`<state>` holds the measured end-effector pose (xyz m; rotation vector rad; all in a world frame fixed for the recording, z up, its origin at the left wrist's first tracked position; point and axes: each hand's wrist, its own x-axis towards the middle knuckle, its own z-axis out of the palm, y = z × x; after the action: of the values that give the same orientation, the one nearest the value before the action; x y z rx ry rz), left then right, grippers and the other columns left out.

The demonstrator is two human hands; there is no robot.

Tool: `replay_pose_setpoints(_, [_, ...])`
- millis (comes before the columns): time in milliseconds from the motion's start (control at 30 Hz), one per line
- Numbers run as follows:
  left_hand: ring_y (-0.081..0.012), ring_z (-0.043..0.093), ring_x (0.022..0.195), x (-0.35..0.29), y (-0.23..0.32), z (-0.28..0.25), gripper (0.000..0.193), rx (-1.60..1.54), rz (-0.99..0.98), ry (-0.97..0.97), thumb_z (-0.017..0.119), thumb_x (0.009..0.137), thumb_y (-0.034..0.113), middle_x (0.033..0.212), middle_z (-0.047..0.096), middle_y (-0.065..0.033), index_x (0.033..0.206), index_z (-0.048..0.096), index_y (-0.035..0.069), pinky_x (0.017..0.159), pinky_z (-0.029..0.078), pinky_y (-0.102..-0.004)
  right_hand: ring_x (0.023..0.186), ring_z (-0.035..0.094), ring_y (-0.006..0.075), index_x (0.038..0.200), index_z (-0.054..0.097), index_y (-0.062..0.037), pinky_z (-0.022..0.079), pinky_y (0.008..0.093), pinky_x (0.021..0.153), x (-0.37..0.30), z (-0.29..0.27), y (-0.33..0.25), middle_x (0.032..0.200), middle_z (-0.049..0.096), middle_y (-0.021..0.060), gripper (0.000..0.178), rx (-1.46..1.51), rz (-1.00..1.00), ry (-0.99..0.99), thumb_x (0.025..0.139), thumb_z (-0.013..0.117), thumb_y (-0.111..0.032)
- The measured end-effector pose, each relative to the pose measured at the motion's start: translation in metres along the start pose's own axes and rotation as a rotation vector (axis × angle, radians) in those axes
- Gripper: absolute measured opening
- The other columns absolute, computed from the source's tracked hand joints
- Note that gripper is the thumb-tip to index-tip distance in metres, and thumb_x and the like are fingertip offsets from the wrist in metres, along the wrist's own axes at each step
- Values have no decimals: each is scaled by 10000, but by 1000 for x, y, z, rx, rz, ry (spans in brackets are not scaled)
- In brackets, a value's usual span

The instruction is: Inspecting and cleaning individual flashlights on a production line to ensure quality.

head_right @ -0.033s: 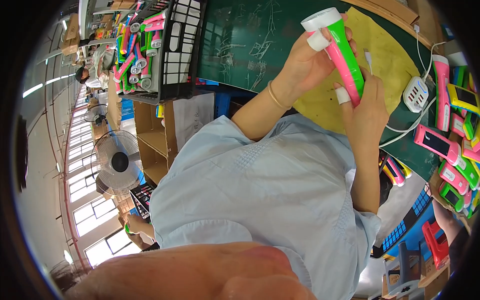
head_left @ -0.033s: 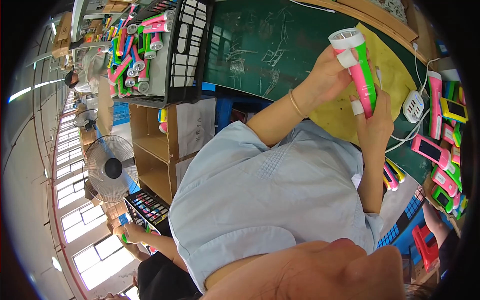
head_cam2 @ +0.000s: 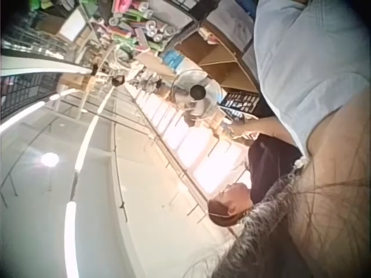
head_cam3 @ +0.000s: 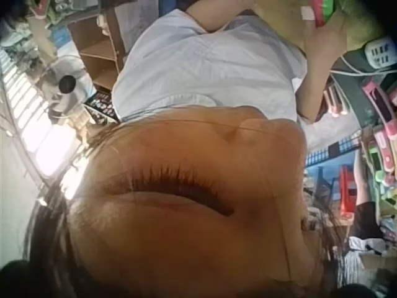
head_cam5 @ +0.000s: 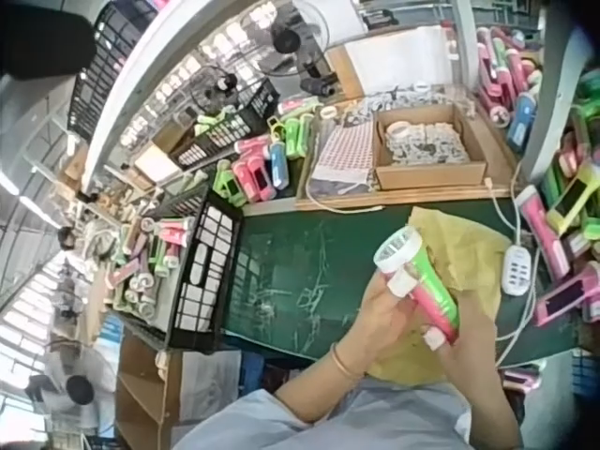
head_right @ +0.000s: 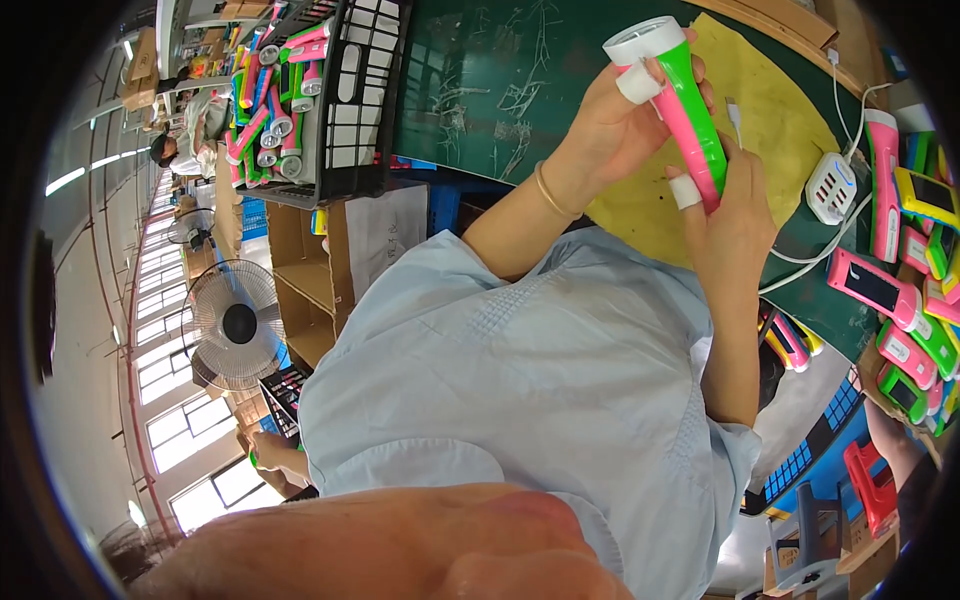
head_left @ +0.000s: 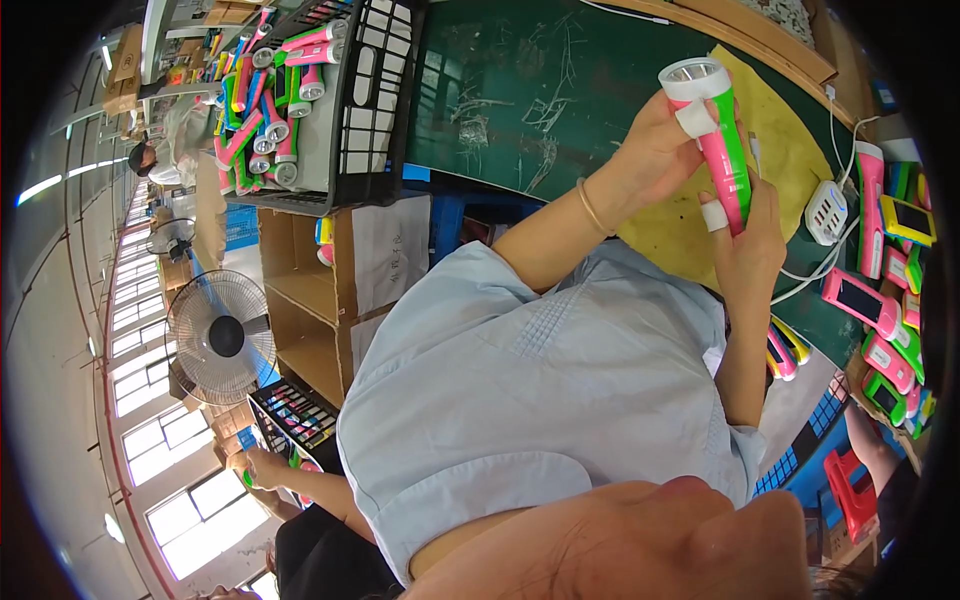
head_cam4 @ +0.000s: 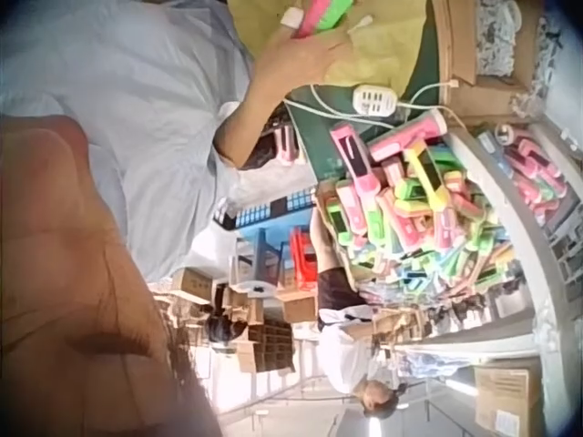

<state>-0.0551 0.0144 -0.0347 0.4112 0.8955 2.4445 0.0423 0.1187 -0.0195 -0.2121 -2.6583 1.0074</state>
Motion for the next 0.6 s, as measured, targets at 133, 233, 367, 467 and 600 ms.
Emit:
replay_pose_setpoints(133, [-213, 548, 769, 3, -4, 5, 520, 120, -42, 60, 494, 825, 495, 891, 547, -92, 1112, 453, 64, 719, 456, -344, 881, 563, 223, 1112, 485, 26, 429, 298, 771, 5, 2, 23, 968, 563, 140, 381, 429, 59, -145, 816, 576, -196])
replay_pose_setpoints(233, [-205, 530, 576, 9, -6, 19, 760, 80, -104, 180, 157, 810, 681, 668, 545, -109, 900, 530, 25, 533, 436, -321, 887, 496, 135, 1090, 488, 89, 376, 258, 827, 17, 1, 24, 944, 549, 81, 406, 811, 261, -292, 833, 572, -214])
replay_pose_setpoints(367, [-183, 456, 423, 15, -12, 16, 783, 167, 4, 187, 73, 824, 641, 503, 487, -96, 674, 519, 15, 421, 379, -286, 896, 492, 137, 1086, 500, 77, 368, 256, 837, 17, 11, 29, 955, 543, 64, 437, 803, 252, -353, 832, 576, -271])
replay_pose_setpoints(467, [-195, 470, 422, 15, -17, 10, 789, 281, 42, 213, 93, 820, 654, 510, 501, -107, 655, 528, 17, 416, 396, -293, 910, 487, 129, 1101, 482, 61, 355, 255, 852, 21, 13, 38, 966, 541, 60, 518, 831, 211, -396, 822, 579, -364])
replay_pose_setpoints(600, [-211, 572, 647, 35, -3, 31, 671, -27, -239, 122, 231, 858, 592, 723, 583, -120, 854, 563, 8, 575, 473, -310, 647, 497, 133, 994, 489, -39, 385, 239, 520, 7, 4, 70, 795, 514, 33, 619, 1348, 382, -631, 721, 573, -588])
